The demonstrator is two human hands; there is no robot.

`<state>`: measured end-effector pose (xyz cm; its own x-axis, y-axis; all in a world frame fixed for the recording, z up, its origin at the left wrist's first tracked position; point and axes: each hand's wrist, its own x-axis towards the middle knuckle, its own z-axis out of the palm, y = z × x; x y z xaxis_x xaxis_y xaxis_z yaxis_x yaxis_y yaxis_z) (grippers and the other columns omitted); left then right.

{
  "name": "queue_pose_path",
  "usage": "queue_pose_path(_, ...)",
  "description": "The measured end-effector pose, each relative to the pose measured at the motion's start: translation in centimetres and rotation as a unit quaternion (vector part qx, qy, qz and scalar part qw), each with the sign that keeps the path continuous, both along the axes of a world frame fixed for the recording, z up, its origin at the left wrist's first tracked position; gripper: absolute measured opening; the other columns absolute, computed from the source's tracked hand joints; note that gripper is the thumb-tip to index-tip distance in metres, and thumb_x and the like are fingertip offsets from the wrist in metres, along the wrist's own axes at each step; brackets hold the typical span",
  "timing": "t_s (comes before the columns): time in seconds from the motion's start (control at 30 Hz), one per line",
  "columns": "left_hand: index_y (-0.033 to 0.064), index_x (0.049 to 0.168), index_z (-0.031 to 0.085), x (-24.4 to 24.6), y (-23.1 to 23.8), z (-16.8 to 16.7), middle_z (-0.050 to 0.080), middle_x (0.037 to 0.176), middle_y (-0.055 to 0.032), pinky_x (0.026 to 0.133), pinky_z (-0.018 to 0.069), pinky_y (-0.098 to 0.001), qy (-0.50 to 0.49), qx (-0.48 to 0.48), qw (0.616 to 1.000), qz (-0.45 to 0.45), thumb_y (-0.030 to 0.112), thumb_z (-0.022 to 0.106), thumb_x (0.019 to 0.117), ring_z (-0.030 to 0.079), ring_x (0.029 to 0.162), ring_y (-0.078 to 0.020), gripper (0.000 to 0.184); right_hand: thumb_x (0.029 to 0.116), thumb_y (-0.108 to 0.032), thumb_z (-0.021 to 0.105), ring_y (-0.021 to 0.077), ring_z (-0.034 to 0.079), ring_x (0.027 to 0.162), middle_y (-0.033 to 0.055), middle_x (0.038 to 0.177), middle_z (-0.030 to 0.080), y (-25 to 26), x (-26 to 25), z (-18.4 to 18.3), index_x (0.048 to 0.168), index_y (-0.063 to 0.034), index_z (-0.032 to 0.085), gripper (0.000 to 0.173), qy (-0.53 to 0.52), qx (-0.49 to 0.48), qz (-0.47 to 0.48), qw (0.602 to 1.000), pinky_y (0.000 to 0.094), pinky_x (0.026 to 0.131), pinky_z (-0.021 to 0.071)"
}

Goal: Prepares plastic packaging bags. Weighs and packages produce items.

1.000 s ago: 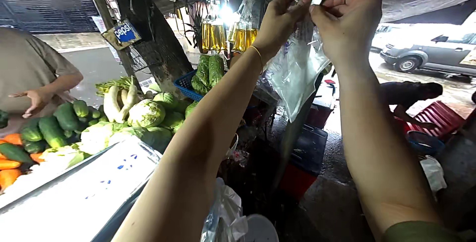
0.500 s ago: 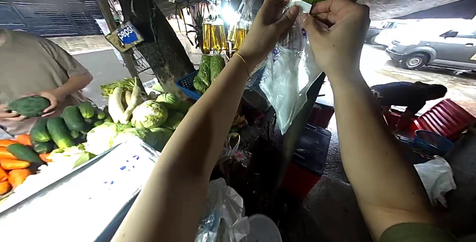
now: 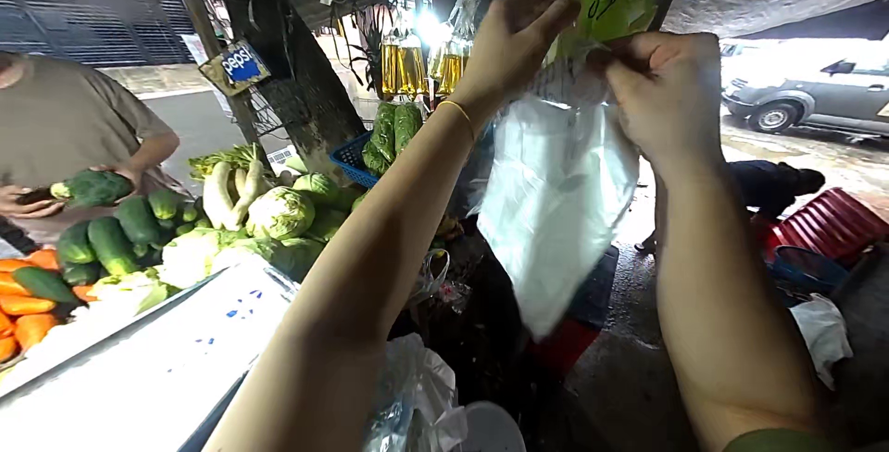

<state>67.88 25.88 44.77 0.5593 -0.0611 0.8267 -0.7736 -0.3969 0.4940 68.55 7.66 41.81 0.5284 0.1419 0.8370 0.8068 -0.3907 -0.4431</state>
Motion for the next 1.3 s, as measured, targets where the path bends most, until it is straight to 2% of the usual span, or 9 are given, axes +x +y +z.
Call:
queue_pose_path(0.13,0.0079,0.105,0.075,0.6,-0.4,1.2,0.072,0.099,-0.0016,0.081,0.0541,-0.0245,-0.143,0.065,0.982,0.106,0.012,0.064,0.0948,0.066,0.089,-0.0045,0.015,0.1005,-0.024,0.063,-0.0063,0.060,0.072,-0.0032,0.088,0.072,-1.2,-0.7,0.3,0.104,-0.0112,0.076,0.018,-0.027,-0.064,-0.046,0.997,0.0167,0.070,0.0490)
queue_pose_path(0.27,0.0083,0.102,0.075,0.4,-1.2,2.5,0.072,0.096,-0.0022,0.083,0.0515,-0.0301,-0.048,0.158,0.971,0.174,0.022,0.060,0.0995,0.065,0.089,-0.0074,0.021,0.1025,-0.020,0.058,0.0004,0.067,0.088,0.0042,0.101,0.074,-1.8,-0.9,1.1,0.109,-0.0095,0.075,0.021,-0.083,-0.107,-0.067,0.989,0.0214,0.084,0.0521)
queue_pose_path(0.43,0.0067,0.104,0.070,0.3,-1.5,3.5,0.064,0.089,0.0027,0.070,0.0470,-0.0223,0.092,0.127,0.984,0.089,0.024,0.061,0.1029,0.057,0.075,-0.0014,0.020,0.1032,-0.021,0.058,0.0086,0.070,0.093,0.0090,0.104,0.075,-2.3,-0.6,2.1,0.113,-0.0076,0.075,0.023,-0.103,-0.137,-0.085,0.982,0.0273,0.089,0.0540)
queue_pose_path(0.6,0.0101,0.108,0.066,1.1,-0.6,2.6,0.061,0.082,0.0043,0.061,0.0495,-0.0179,0.211,-0.030,0.973,-0.083,0.017,0.050,0.1081,0.058,0.069,-0.0018,0.018,0.1032,-0.022,0.059,0.0061,0.069,0.093,0.0084,0.103,0.075,-2.6,-0.5,2.1,0.112,-0.0073,0.075,0.024,-0.111,-0.141,-0.088,0.980,0.0251,0.089,0.0532)
queue_pose_path(0.73,0.0117,0.090,0.058,1.3,-0.6,1.6,0.056,0.069,0.0049,0.056,0.0491,-0.0174,0.243,-0.165,0.946,-0.140,0.012,0.039,0.1089,0.056,0.059,-0.0019,0.027,0.1038,-0.021,0.056,0.0126,0.071,0.098,0.0110,0.107,0.076,-2.0,-0.2,2.2,0.115,-0.0074,0.076,0.026,-0.147,-0.123,-0.101,0.976,0.0303,0.093,0.0533)
queue_pose_path(0.8,0.0145,0.083,0.053,1.0,-0.7,1.5,0.054,0.065,0.0055,0.055,0.0492,-0.0172,0.240,-0.187,0.942,-0.139,0.009,0.036,0.1087,0.055,0.057,-0.0014,0.031,0.1040,-0.019,0.055,0.0187,0.070,0.103,0.0132,0.110,0.075,-1.6,0.3,2.5,0.113,-0.0059,0.076,0.027,-0.204,-0.124,-0.095,0.966,0.0340,0.096,0.0516)
queue_pose_path(0.93,0.0156,0.079,0.050,0.6,-0.5,1.8,0.052,0.062,0.0058,0.052,0.0472,-0.0171,0.242,-0.182,0.945,-0.127,0.008,0.036,0.1081,0.053,0.054,-0.0017,0.033,0.1038,-0.013,0.052,0.0321,0.062,0.127,0.0133,0.137,0.066,-0.6,1.4,3.6,0.109,-0.0039,0.077,0.027,-0.245,-0.225,-0.079,0.940,0.0461,0.110,0.0436)
queue_pose_path(1.17,0.0110,0.084,0.054,0.4,-0.3,2.4,0.047,0.064,0.0049,0.050,0.0414,-0.0172,0.213,-0.094,0.970,-0.068,0.015,0.041,0.1099,0.045,0.051,-0.0026,0.029,0.0951,0.009,0.047,0.0456,0.056,0.128,0.0187,0.138,0.064,0.5,1.1,4.4,0.106,0.0082,0.070,0.025,-0.220,-0.321,-0.145,0.910,0.0599,0.100,0.0465)
queue_pose_path(1.3,0.0089,0.081,0.056,0.3,-1.4,2.4,0.048,0.064,0.0032,0.049,0.0395,-0.0182,0.192,-0.079,0.978,-0.010,0.013,0.051,0.1063,0.045,0.051,-0.0035,0.027,0.0937,0.010,0.050,0.0446,0.057,0.128,0.0178,0.142,0.061,0.6,1.0,4.4,0.112,0.0102,0.068,0.025,-0.201,-0.326,-0.175,0.907,0.0582,0.099,0.0473)
